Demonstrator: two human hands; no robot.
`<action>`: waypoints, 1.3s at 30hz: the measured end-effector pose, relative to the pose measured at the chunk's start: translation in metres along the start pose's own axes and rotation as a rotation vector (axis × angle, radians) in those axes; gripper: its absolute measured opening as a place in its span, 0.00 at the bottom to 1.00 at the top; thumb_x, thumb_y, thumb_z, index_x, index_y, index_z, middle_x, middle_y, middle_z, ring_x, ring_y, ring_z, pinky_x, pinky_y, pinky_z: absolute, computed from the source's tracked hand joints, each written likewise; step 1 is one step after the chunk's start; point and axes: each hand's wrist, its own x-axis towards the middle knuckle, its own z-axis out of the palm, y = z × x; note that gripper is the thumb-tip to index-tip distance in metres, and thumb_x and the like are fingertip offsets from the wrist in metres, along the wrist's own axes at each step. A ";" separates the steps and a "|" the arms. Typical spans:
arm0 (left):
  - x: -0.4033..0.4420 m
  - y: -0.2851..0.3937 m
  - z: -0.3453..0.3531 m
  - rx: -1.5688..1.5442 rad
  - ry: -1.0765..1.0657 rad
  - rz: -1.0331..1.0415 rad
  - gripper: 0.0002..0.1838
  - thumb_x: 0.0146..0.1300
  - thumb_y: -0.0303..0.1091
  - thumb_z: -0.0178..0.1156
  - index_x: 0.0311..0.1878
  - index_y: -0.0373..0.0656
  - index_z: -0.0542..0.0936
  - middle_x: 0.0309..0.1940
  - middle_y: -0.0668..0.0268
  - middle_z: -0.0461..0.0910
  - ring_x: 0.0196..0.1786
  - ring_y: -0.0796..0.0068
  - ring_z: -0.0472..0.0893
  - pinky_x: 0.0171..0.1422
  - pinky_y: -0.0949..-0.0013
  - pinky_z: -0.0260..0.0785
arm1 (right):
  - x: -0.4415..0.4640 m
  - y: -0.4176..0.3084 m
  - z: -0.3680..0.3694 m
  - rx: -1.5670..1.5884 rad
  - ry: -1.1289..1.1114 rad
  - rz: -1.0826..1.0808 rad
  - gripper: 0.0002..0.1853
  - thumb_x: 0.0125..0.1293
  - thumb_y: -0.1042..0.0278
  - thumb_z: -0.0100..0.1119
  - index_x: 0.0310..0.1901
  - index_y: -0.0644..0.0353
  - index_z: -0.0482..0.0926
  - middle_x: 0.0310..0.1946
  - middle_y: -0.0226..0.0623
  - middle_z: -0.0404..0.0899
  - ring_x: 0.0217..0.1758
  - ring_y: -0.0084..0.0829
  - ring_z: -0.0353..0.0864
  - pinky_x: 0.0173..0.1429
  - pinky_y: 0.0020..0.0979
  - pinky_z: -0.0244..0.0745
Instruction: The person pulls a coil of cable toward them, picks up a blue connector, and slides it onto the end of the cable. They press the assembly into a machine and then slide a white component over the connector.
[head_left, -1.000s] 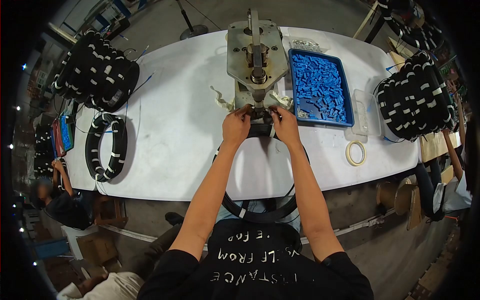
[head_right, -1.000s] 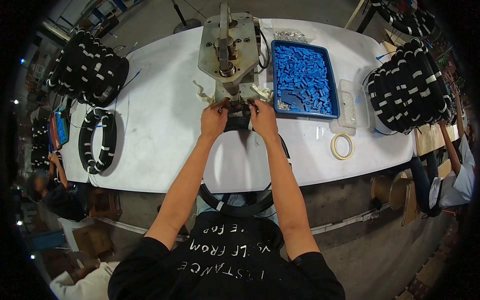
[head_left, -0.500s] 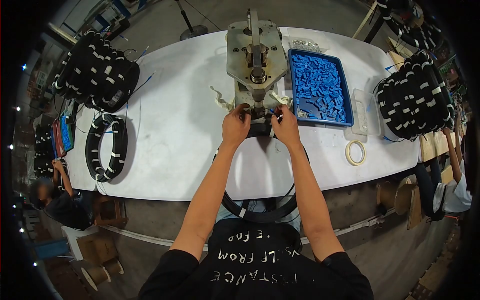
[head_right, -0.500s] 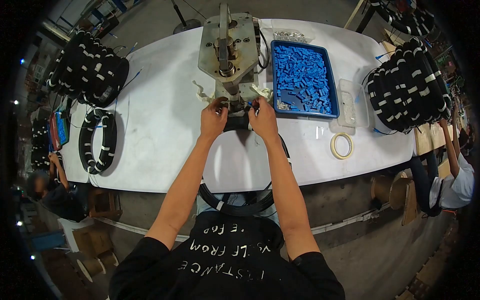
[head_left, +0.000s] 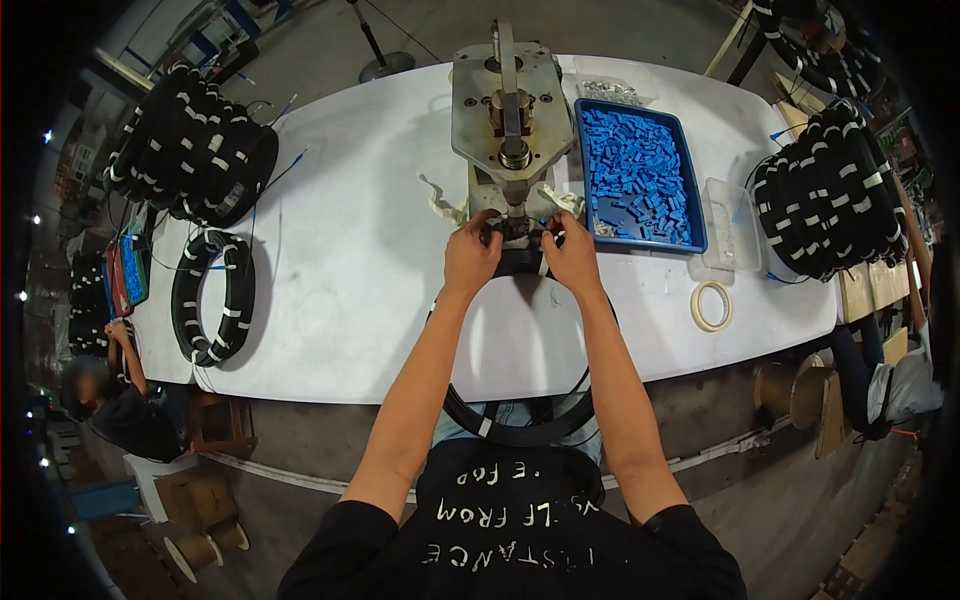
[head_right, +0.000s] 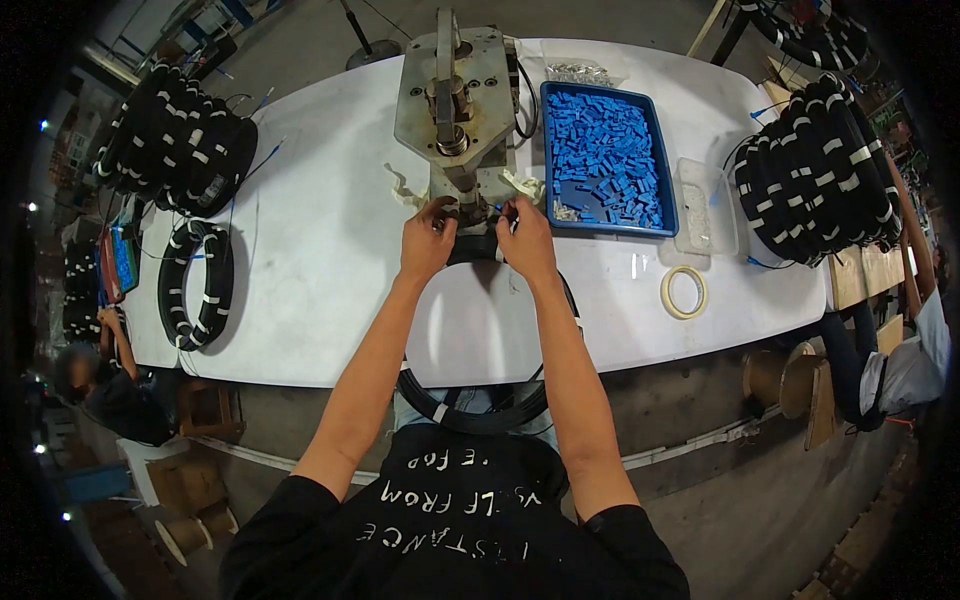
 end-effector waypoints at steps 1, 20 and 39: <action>0.000 0.000 0.000 0.000 -0.016 -0.018 0.15 0.59 0.30 0.57 0.49 0.43 0.81 0.28 0.52 0.82 0.29 0.53 0.81 0.35 0.57 0.73 | 0.000 0.002 0.001 0.023 -0.002 -0.001 0.09 0.60 0.74 0.58 0.40 0.67 0.73 0.36 0.49 0.79 0.41 0.50 0.80 0.46 0.41 0.73; 0.001 -0.005 0.001 -0.016 -0.013 0.048 0.15 0.59 0.31 0.58 0.50 0.43 0.81 0.24 0.52 0.80 0.26 0.52 0.79 0.33 0.56 0.71 | 0.000 0.003 0.002 0.035 0.028 -0.071 0.07 0.58 0.74 0.58 0.37 0.67 0.76 0.35 0.47 0.79 0.40 0.49 0.79 0.46 0.40 0.73; 0.001 -0.005 0.001 -0.007 -0.033 -0.003 0.16 0.59 0.33 0.57 0.51 0.43 0.82 0.22 0.50 0.79 0.26 0.51 0.79 0.34 0.57 0.71 | -0.001 -0.008 -0.007 -0.009 -0.079 -0.106 0.08 0.55 0.67 0.64 0.32 0.63 0.82 0.35 0.40 0.81 0.34 0.38 0.79 0.38 0.33 0.74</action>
